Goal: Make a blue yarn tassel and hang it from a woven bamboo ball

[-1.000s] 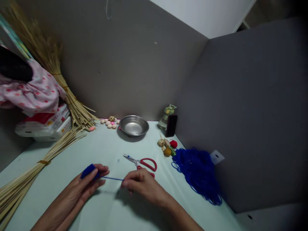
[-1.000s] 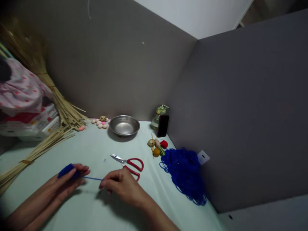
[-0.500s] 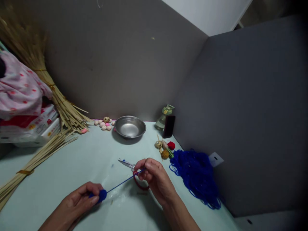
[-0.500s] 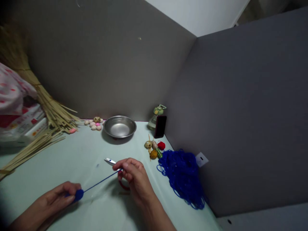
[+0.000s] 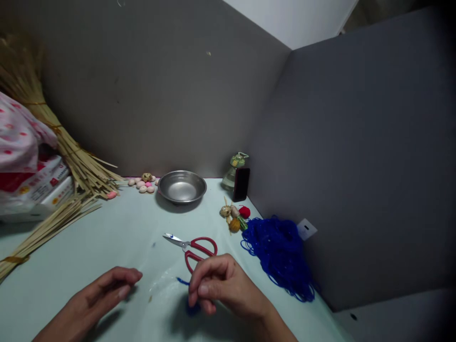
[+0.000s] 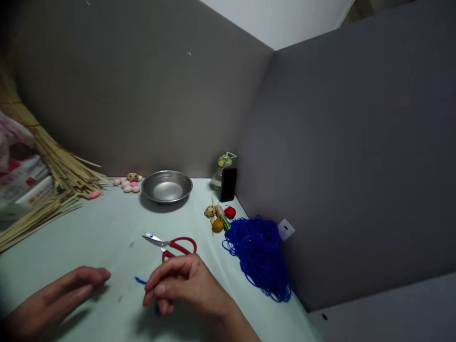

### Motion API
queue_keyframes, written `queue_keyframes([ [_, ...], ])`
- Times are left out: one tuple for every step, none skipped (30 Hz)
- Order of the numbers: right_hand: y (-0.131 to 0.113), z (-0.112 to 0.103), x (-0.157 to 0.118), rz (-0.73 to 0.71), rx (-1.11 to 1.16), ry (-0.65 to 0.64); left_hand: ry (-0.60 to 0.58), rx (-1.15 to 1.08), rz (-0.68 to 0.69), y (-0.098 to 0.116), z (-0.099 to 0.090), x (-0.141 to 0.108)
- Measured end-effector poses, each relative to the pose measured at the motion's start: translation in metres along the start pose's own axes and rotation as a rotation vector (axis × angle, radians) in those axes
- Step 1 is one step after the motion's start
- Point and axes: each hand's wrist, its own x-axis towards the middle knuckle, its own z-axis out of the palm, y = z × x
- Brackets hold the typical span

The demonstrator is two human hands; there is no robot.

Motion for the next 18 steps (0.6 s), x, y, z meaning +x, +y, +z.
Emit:
queue_keyframes([
  [0.001, -0.001, 0.001, -0.013, 0.022, -0.003, 0.0, 0.021, 0.008, 0.002, -0.001, -0.002],
  [0.001, -0.001, 0.002, -0.035, 0.053, 0.004, -0.012, 0.033, 0.022, 0.005, -0.002, -0.004],
  [0.002, 0.0, 0.002, -0.056, 0.085, 0.013, -0.036, 0.043, 0.04, 0.01, -0.002, -0.006],
  [0.002, 0.002, 0.002, -0.064, 0.114, 0.017, -0.071, 0.055, 0.063, 0.018, -0.002, -0.007],
  [0.002, 0.005, 0.001, -0.053, 0.135, 0.008, -0.116, 0.074, 0.092, 0.027, 0.0, -0.007],
  [0.003, 0.008, 0.0, -0.024, 0.149, -0.016, -0.163, 0.111, 0.115, 0.038, 0.003, -0.004],
  [0.003, 0.011, -0.003, 0.019, 0.15, -0.047, -0.217, 0.158, 0.145, 0.051, 0.008, 0.0],
  [0.003, 0.014, -0.005, 0.071, 0.14, -0.075, -0.278, 0.201, 0.179, 0.065, 0.015, 0.006],
  [0.003, 0.018, -0.008, 0.118, 0.123, -0.096, -0.34, 0.246, 0.211, 0.078, 0.025, 0.014],
  [0.003, 0.021, -0.011, 0.151, 0.104, -0.102, -0.329, 0.27, 0.247, 0.09, 0.037, 0.024],
  [0.003, 0.024, -0.014, 0.171, 0.084, -0.099, -0.335, 0.277, 0.294, 0.099, 0.051, 0.035],
  [0.003, 0.026, -0.016, 0.184, 0.062, -0.094, -0.354, 0.275, 0.356, 0.107, 0.068, 0.047],
  [0.003, 0.028, -0.017, 0.191, 0.042, -0.09, -0.361, 0.28, 0.416, 0.111, 0.086, 0.06],
  [0.002, 0.03, -0.017, 0.193, 0.028, -0.093, -0.358, 0.297, 0.47, 0.113, 0.105, 0.073],
  [0.002, 0.031, -0.017, 0.195, 0.02, -0.096, -0.364, 0.303, 0.49, 0.113, 0.125, 0.087],
  [0.001, 0.031, -0.017, 0.205, 0.018, -0.101, -0.371, 0.305, 0.505, 0.111, 0.145, 0.1],
  [0.001, 0.031, -0.016, 0.219, 0.023, -0.101, -0.372, 0.31, 0.517, 0.108, 0.164, 0.113],
  [0.001, 0.031, -0.015, 0.232, 0.035, -0.095, -0.369, 0.316, 0.524, 0.105, 0.182, 0.125],
])
